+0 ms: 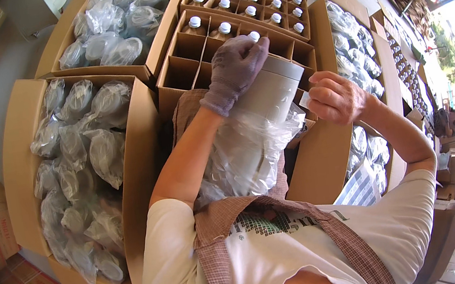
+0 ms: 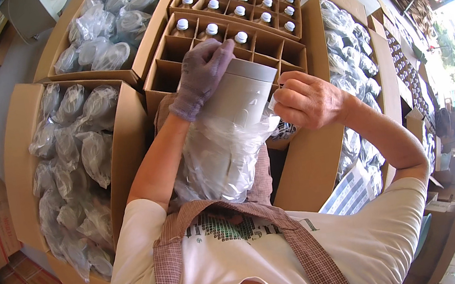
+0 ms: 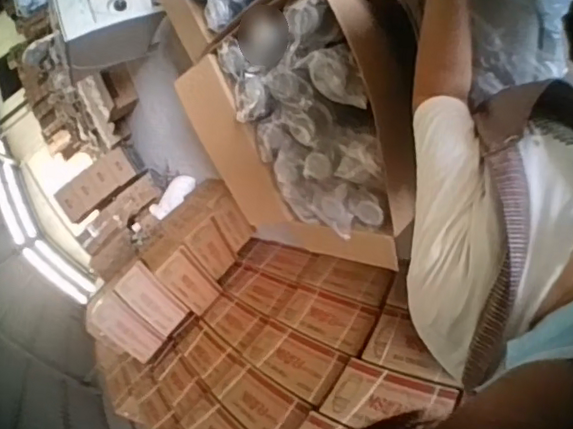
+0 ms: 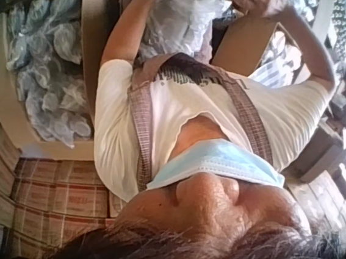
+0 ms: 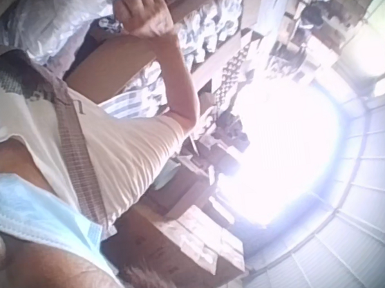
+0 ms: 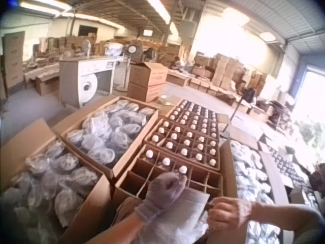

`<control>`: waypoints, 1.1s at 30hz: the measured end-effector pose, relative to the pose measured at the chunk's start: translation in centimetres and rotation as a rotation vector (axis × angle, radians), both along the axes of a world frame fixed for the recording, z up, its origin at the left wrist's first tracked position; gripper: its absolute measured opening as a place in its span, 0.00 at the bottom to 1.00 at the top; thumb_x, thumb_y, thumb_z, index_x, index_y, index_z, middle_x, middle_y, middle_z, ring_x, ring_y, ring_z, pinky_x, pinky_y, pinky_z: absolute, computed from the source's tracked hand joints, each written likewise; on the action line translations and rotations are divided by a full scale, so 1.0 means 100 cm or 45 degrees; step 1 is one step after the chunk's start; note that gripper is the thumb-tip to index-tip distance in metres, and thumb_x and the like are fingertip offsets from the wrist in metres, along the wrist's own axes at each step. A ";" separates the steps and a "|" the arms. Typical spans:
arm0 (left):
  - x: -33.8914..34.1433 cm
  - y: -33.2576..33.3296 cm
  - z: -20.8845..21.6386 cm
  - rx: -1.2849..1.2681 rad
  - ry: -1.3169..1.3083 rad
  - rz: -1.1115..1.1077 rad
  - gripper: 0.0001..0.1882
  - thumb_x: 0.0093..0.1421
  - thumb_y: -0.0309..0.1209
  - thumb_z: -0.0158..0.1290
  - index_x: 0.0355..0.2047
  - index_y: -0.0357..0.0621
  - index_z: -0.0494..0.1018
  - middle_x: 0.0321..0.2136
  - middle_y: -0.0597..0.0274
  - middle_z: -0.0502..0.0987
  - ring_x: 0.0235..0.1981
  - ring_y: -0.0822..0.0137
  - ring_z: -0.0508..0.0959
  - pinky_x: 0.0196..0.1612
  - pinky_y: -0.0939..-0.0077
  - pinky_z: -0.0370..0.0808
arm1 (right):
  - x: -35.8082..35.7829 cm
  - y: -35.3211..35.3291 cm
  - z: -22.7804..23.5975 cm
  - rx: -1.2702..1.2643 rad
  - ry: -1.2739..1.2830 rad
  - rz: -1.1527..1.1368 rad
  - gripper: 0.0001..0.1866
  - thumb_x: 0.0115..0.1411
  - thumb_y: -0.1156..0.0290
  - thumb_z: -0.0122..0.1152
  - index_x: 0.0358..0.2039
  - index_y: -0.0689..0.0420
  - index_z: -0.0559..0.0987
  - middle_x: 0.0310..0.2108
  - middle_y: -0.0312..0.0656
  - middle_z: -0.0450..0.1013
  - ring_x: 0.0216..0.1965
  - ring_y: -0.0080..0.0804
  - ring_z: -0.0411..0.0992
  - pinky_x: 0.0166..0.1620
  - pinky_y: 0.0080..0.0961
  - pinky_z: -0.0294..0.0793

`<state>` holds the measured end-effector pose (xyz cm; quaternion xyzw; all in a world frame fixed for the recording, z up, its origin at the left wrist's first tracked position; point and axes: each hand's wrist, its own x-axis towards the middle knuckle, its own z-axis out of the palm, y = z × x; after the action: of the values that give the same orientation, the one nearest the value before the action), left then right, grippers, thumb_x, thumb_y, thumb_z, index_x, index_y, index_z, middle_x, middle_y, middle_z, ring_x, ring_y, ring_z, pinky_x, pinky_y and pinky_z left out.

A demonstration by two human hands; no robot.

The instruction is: The person assembles insulated flasks by inserting glass liners into plastic outer casings, attaching labels, and fitting lid components before placing the completed items into a shipping box.

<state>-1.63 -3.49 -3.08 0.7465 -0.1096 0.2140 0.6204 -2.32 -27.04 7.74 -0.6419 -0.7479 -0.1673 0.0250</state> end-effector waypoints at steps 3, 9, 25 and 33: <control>0.001 0.002 -0.004 -0.009 0.012 -0.021 0.17 0.67 0.32 0.53 0.23 0.34 0.74 0.20 0.59 0.73 0.24 0.68 0.73 0.31 0.71 0.70 | -0.006 -0.011 -0.001 0.085 0.118 -0.187 0.15 0.47 0.76 0.67 0.36 0.60 0.74 0.36 0.43 0.68 0.36 0.40 0.73 0.45 0.39 0.77; 0.001 0.002 -0.004 -0.015 0.020 -0.077 0.19 0.69 0.35 0.50 0.26 0.33 0.76 0.22 0.60 0.75 0.25 0.71 0.74 0.33 0.74 0.71 | -0.042 -0.016 -0.023 0.456 0.801 -0.782 0.10 0.54 0.85 0.62 0.36 0.61 0.74 0.35 0.45 0.70 0.31 0.36 0.73 0.36 0.31 0.76; -0.008 -0.002 0.006 -0.175 0.204 -0.131 0.22 0.72 0.39 0.47 0.28 0.36 0.80 0.24 0.65 0.80 0.27 0.75 0.75 0.35 0.79 0.71 | -0.082 -0.116 -0.350 0.951 0.841 -2.428 0.14 0.55 0.61 0.69 0.32 0.57 0.76 0.27 0.44 0.79 0.32 0.44 0.78 0.38 0.39 0.76; -0.006 0.000 0.005 -0.244 0.180 -0.129 0.21 0.71 0.37 0.49 0.25 0.36 0.78 0.20 0.70 0.72 0.23 0.80 0.67 0.28 0.81 0.64 | -0.073 -0.110 -0.307 0.903 0.826 -2.645 0.13 0.60 0.62 0.67 0.32 0.58 0.75 0.31 0.45 0.79 0.34 0.43 0.79 0.39 0.38 0.77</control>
<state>-2.26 -3.44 -2.62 0.6905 -0.0823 0.1387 0.7051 -9.58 -38.00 -22.97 -0.9197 0.2745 -0.1352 0.2461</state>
